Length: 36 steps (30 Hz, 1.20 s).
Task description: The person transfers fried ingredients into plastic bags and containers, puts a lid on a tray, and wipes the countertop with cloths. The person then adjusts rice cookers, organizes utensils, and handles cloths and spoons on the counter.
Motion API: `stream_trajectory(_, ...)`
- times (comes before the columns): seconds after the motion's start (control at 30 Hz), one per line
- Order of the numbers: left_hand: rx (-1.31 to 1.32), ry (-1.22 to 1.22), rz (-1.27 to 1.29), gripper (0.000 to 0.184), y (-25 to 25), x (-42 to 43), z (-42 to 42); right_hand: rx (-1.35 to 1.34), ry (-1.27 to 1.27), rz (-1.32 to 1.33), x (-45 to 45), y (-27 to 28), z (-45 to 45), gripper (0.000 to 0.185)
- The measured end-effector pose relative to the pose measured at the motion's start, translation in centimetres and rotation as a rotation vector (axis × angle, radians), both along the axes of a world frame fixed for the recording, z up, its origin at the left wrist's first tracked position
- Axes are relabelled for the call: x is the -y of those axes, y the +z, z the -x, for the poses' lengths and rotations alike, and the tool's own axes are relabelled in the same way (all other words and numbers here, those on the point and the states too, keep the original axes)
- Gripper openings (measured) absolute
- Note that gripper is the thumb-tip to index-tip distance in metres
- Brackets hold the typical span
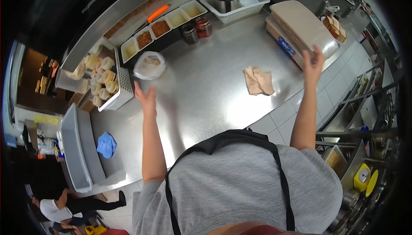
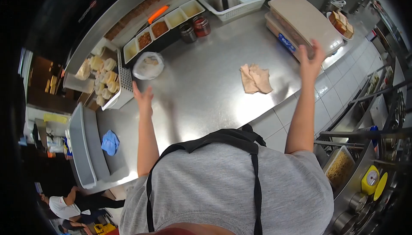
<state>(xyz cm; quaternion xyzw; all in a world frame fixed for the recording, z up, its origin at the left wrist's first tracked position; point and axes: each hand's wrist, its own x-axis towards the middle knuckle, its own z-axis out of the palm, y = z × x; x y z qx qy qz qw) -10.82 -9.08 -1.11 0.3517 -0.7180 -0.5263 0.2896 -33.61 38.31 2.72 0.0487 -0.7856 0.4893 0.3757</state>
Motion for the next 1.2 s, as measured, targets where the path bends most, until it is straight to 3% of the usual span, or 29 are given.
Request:
stream_trajectory(0.07,-0.056,0.023,0.410,0.079,-4.8,-0.1,-0.3,-0.011,-0.100,0.209,-5.8,-0.6,3.0,0.049)
stream_trajectory(0.1,-0.062,0.006,0.412,0.079,-4.5,-1.6,-0.4,0.013,-0.107,0.290,-8.3,-0.3,4.6,0.056)
stream_trajectory(0.17,-0.105,0.050,0.154,0.080,-2.9,-6.1,-0.5,0.032,-0.122,0.371,-12.9,0.5,8.1,0.062)
stream_trajectory(0.27,-0.169,-0.107,0.177,0.078,-2.5,-9.8,0.8,0.109,-0.179,0.414,-18.3,1.2,14.0,0.071)
stream_trajectory(0.33,-0.162,-0.168,0.187,0.078,-1.8,-12.5,2.1,0.384,-0.185,0.379,-20.2,1.2,17.4,0.080)
stream_trajectory(0.4,-0.149,-0.227,0.197,0.078,-1.3,-15.3,3.5,0.394,-0.106,0.390,-20.2,0.5,18.1,0.088)
stream_trajectory(0.47,-0.136,-0.338,0.058,0.078,-1.0,-18.0,4.7,0.687,0.105,0.401,-20.0,-0.7,18.6,0.082)
stream_trajectory(0.53,-0.146,-0.394,-0.022,0.079,-0.8,-20.5,5.9,0.537,0.026,0.325,-19.5,-3.4,19.8,0.077)
stream_trajectory(0.6,-0.156,-0.448,-0.104,0.079,-0.5,-22.6,7.1,0.535,-0.031,0.414,-17.8,-3.5,16.4,0.076)
stream_trajectory(0.67,-0.131,-0.580,-0.242,0.079,-0.2,-24.3,8.8,0.514,0.117,0.477,-15.2,-3.3,11.8,0.068)
stream_trajectory(0.8,-0.059,-0.712,-0.438,0.080,1.0,-27.5,15.5,0.404,0.096,0.610,-10.0,-2.7,6.0,0.063)
stream_trajectory(0.87,0.111,-0.819,-0.798,0.088,1.3,-28.8,19.5,0.409,0.082,0.711,-8.5,-2.5,5.2,0.062)
stream_trajectory(0.93,0.232,-0.914,-0.956,0.093,1.4,-30.1,22.8,0.412,0.075,0.824,-8.0,-2.6,4.3,0.061)
stream_trajectory(1.0,0.232,-1.152,-0.995,0.088,0.6,-30.9,25.3,0.420,0.107,0.683,-7.6,-2.2,3.4,0.061)
stream_trajectory(1.03,0.223,-1.096,-1.006,0.080,0.9,-31.5,25.9,0.375,0.104,0.701,-7.8,-2.9,3.3,0.061)
stream_trajectory(1.1,0.187,-1.106,-1.002,0.066,1.1,-31.9,26.1,0.210,-0.150,0.096,-8.4,-4.3,3.9,0.065)
stream_trajectory(1.13,0.202,-1.104,-0.977,0.064,1.2,-31.8,26.1,0.180,-0.165,0.107,-8.3,-3.4,2.8,0.065)
stream_trajectory(1.2,0.224,-1.067,-0.904,0.064,3.6,-32.4,24.7,0.168,-0.214,-0.522,-8.0,0.9,-1.2,0.071)
